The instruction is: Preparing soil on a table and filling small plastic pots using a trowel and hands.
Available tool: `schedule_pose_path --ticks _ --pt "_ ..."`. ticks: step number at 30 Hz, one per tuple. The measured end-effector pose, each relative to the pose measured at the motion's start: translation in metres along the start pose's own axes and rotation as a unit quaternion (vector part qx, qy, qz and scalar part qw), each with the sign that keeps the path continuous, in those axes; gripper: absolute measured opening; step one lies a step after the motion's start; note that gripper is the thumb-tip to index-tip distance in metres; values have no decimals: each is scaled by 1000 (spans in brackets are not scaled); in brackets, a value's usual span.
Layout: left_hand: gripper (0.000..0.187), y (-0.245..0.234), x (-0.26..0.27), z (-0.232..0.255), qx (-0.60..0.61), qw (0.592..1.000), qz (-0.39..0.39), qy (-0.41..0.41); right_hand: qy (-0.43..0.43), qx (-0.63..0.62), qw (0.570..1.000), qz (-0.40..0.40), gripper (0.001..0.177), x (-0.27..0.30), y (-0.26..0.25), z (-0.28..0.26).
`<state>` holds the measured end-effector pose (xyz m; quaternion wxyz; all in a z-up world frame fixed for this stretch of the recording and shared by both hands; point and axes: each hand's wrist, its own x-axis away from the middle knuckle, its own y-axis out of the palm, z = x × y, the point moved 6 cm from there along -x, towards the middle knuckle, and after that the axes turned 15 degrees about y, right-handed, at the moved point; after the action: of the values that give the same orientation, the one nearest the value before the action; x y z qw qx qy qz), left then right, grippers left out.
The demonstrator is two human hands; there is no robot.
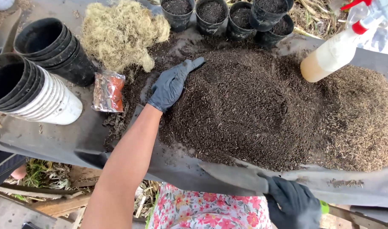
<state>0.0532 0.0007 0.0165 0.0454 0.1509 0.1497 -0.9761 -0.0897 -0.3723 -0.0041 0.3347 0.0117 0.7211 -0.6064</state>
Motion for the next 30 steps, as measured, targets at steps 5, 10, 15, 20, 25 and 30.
schedule_pose_path --ticks 5,10,15,20,25,30 --pt "92 -4 -3 -4 -9 1000 4 6 -68 7 997 44 31 -29 18 -31" --pt "95 -7 2 2 12 999 10 -43 -49 29 993 102 5 -71 43 -24" --pt "91 -6 1 -6 34 999 17 -8 5 -87 994 63 23 -124 34 14" --pt "84 -6 -4 -10 31 999 11 1 14 -135 990 37 29 -107 -1 78" --pt "84 -5 -1 -8 -2 1000 18 4 61 -65 995 -34 42 2 37 187" --pt "86 -4 -1 1 4 1000 28 -6 33 -66 994 -78 49 13 27 173"
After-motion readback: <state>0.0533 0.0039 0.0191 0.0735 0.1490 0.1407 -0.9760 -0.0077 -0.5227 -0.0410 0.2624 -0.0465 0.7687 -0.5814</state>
